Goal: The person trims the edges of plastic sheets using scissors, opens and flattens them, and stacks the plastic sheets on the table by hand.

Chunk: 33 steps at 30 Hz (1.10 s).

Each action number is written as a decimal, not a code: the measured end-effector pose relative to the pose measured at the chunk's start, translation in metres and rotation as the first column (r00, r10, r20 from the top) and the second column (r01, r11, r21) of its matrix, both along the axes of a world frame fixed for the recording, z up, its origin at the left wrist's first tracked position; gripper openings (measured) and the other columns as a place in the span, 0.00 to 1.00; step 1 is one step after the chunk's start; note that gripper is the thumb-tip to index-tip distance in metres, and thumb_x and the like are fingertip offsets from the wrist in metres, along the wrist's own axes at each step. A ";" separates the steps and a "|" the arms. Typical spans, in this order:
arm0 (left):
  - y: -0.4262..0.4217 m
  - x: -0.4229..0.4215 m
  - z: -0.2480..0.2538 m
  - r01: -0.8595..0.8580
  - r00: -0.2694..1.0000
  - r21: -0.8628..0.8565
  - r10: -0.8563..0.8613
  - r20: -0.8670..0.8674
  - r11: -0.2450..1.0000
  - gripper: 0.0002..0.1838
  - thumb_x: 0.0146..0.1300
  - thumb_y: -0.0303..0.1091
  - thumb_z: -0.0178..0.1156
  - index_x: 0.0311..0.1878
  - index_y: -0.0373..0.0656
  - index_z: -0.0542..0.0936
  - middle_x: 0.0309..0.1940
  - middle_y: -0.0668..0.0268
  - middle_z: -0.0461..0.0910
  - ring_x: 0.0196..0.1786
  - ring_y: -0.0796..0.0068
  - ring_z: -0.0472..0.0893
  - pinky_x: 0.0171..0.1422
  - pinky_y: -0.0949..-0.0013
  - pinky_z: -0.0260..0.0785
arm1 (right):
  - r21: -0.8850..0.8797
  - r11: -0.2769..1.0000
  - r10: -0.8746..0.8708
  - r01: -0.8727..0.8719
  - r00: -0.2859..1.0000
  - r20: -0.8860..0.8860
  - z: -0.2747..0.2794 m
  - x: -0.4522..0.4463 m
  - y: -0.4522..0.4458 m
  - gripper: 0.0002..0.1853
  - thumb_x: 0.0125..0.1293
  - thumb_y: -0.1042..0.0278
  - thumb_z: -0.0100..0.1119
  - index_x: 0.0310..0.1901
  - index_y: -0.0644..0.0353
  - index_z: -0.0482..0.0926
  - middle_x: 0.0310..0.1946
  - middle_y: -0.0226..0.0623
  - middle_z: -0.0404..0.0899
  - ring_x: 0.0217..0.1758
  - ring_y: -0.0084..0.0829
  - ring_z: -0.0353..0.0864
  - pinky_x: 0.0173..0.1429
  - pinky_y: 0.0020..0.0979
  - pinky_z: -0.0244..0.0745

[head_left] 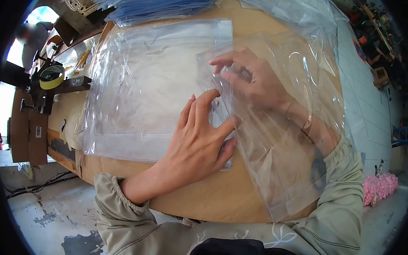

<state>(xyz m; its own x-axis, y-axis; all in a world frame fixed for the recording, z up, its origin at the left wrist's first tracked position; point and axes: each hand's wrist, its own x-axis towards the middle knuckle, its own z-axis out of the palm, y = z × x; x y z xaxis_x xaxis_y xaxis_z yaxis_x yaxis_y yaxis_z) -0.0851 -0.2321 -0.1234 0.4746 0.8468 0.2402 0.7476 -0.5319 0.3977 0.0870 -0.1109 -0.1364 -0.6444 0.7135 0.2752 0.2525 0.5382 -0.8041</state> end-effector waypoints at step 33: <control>0.032 0.013 -0.005 0.000 0.483 -0.402 0.352 0.802 0.916 0.24 0.64 0.30 0.48 0.63 0.37 0.58 0.57 0.56 0.65 0.60 0.63 0.69 0.65 0.63 0.62 | -0.466 0.844 0.080 -0.264 0.922 -0.379 0.003 -0.003 -0.001 0.27 0.68 0.58 0.53 0.65 0.57 0.64 0.55 0.36 0.70 0.53 0.24 0.73 0.61 0.31 0.67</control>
